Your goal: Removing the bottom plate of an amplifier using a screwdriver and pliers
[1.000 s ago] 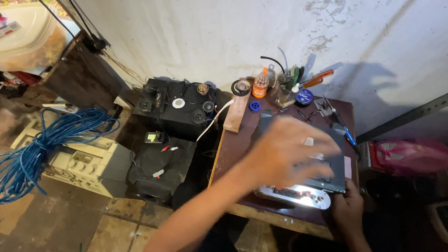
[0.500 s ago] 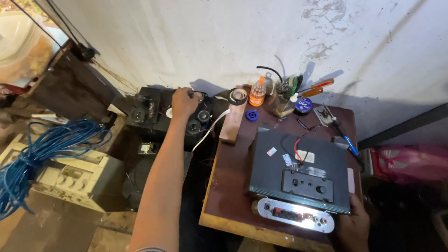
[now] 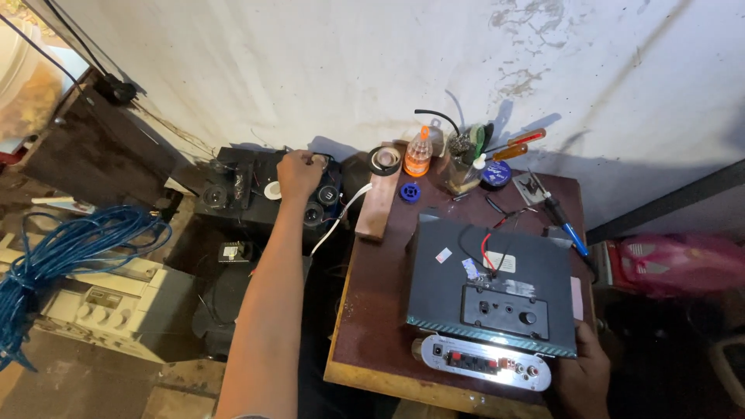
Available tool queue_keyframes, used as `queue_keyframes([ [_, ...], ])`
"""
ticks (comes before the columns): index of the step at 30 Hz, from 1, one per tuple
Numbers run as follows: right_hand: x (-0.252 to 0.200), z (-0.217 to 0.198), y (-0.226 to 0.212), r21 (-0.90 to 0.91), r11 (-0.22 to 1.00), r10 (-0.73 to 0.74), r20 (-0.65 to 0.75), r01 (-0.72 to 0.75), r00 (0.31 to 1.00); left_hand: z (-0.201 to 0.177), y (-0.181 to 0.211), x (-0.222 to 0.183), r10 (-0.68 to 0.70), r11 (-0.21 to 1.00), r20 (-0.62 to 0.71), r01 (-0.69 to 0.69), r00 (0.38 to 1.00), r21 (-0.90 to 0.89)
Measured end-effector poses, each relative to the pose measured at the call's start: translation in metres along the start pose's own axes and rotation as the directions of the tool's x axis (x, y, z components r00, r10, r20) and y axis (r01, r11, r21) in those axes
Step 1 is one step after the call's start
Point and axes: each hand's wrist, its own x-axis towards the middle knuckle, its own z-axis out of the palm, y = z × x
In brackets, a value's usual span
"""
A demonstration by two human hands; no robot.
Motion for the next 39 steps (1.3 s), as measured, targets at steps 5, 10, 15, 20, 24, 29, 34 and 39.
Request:
queue_keyframes([
  [5,-0.001,0.0,-0.003,-0.089,0.995,0.037,-0.026,-0.039,0.999,-0.003,0.001,-0.002,-0.003,0.998,-0.044,0.001,0.999,-0.056],
  [10,-0.008,0.006,-0.033,-0.043,0.994,0.096,-0.032,-0.097,0.995,-0.003,-0.003,-0.003,0.005,0.997,-0.008,-0.005,1.0,-0.071],
  [15,-0.005,0.006,-0.02,-0.02,0.997,0.078,-0.035,-0.079,0.996,-0.011,0.01,-0.014,-0.036,0.993,0.011,0.037,0.999,-0.116],
  [20,-0.004,0.006,-0.011,-0.012,0.998,0.055,-0.045,-0.055,0.997,-0.013,0.011,-0.011,-0.054,0.992,-0.013,0.052,0.998,-0.116],
  [24,-0.003,0.002,-0.014,-0.101,0.992,0.076,-0.039,-0.079,0.996,-0.012,0.002,-0.005,-0.044,0.984,-0.056,0.034,0.997,-0.176],
  [29,-0.008,0.01,-0.029,-0.002,0.992,0.128,-0.067,-0.129,0.989,-0.015,0.006,-0.008,-0.068,0.979,-0.052,0.057,0.996,-0.193],
  [34,-0.008,0.009,-0.035,-0.072,0.989,0.129,-0.044,-0.132,0.991,-0.014,0.005,-0.006,-0.095,0.971,-0.06,0.079,0.994,-0.224],
  [39,-0.002,0.003,-0.014,-0.045,0.995,0.093,-0.012,-0.093,0.996,-0.014,0.006,-0.009,-0.164,0.916,-0.115,0.108,0.98,-0.386],
])
